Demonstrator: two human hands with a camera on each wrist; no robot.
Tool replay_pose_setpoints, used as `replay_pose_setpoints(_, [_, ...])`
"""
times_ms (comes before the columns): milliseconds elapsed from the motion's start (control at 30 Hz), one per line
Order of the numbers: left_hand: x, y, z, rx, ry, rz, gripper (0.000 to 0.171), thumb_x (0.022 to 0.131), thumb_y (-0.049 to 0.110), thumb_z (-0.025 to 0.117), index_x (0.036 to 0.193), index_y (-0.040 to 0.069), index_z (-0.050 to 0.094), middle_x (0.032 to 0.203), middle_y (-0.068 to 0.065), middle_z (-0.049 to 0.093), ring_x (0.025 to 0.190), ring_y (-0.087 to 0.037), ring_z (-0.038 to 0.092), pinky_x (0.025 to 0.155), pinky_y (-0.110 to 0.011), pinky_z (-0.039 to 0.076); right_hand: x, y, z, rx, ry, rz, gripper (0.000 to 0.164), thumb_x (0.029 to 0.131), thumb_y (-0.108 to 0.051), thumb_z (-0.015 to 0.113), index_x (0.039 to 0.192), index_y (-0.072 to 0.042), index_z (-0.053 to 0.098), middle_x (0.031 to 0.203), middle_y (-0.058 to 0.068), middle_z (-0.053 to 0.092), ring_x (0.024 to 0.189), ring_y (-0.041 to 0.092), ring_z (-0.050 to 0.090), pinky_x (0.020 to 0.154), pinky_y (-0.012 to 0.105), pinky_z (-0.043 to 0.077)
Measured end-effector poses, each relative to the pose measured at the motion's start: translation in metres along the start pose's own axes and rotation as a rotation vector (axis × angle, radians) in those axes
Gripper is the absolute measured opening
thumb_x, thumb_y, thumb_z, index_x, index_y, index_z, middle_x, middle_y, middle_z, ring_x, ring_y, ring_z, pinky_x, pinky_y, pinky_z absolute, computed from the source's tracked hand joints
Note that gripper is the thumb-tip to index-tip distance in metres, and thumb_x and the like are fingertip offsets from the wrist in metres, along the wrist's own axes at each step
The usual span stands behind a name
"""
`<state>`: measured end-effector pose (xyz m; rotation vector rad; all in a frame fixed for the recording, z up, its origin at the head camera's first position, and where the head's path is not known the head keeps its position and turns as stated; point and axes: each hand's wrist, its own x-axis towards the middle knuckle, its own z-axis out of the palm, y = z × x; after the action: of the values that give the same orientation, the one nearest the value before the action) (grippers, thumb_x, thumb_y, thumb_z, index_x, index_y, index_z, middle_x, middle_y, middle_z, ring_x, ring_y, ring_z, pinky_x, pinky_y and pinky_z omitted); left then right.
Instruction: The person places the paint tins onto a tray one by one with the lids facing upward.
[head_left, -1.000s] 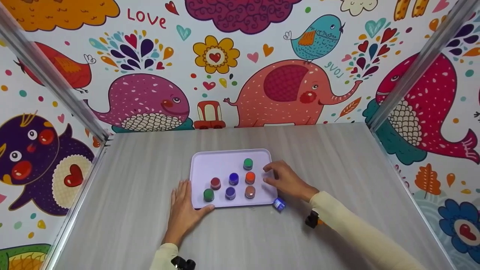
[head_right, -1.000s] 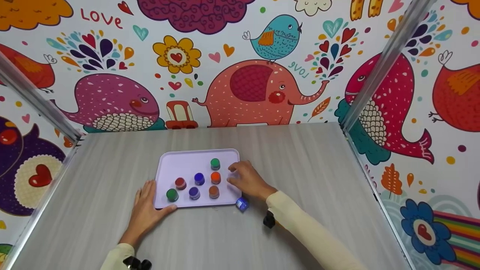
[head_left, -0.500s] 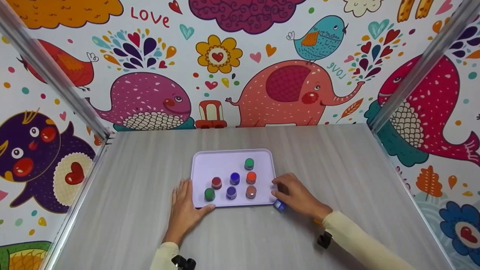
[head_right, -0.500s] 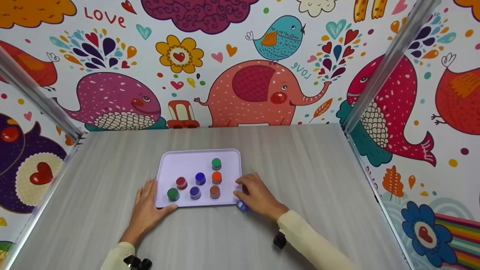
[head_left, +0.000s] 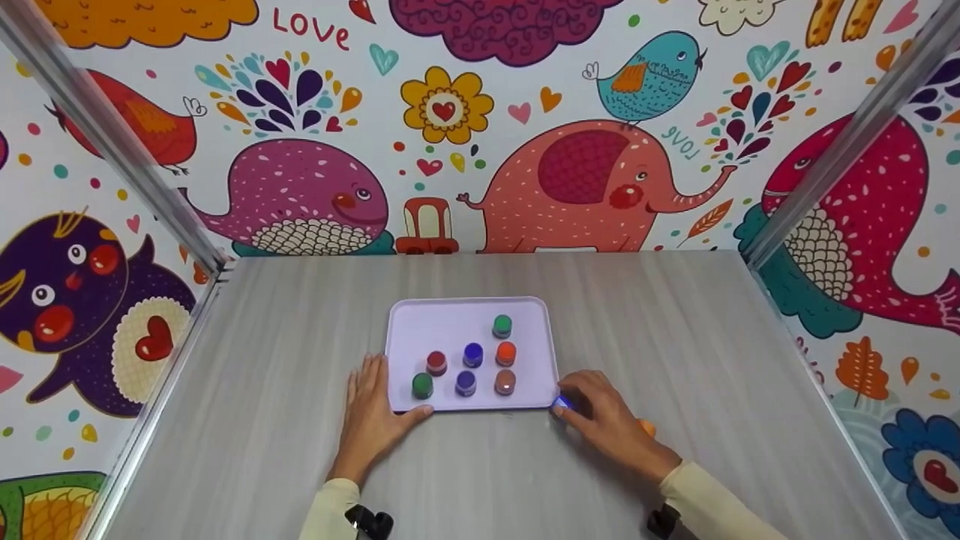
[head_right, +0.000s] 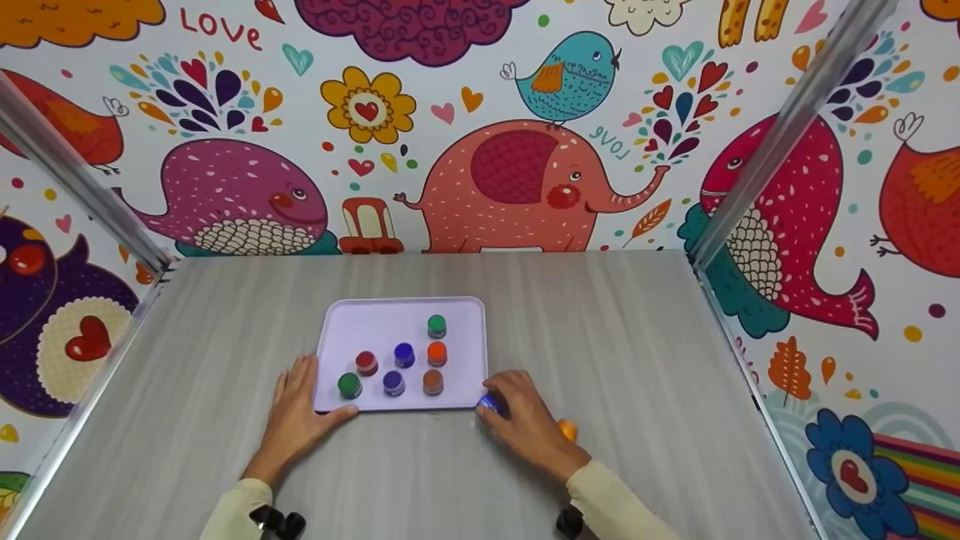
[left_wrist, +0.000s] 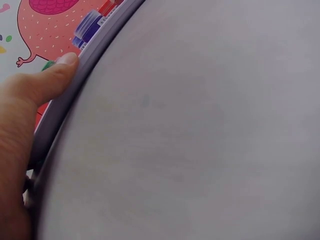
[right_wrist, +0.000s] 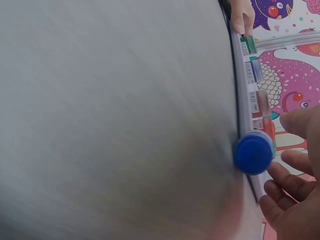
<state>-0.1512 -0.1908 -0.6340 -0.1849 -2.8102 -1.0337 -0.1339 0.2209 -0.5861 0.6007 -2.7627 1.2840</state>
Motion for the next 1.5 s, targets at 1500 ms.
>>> replay_pose_setpoints(1500, [0.000, 0.002, 0.000, -0.016, -0.003, -0.017, 0.126, 0.082, 0.060, 0.092, 0.168, -0.009, 0.030, 0.173, -0.033, 0.032, 0.166, -0.051, 0.018, 0.135, -0.067, 0.004, -0.015, 0.007, 0.011, 0.008, 0.139, 0.104, 0.038, 0.091, -0.008, 0.091, 0.122, -0.019, 0.072, 0.121, -0.007, 0.068, 0.111, 0.016, 0.067, 0.106, 0.038, 0.060])
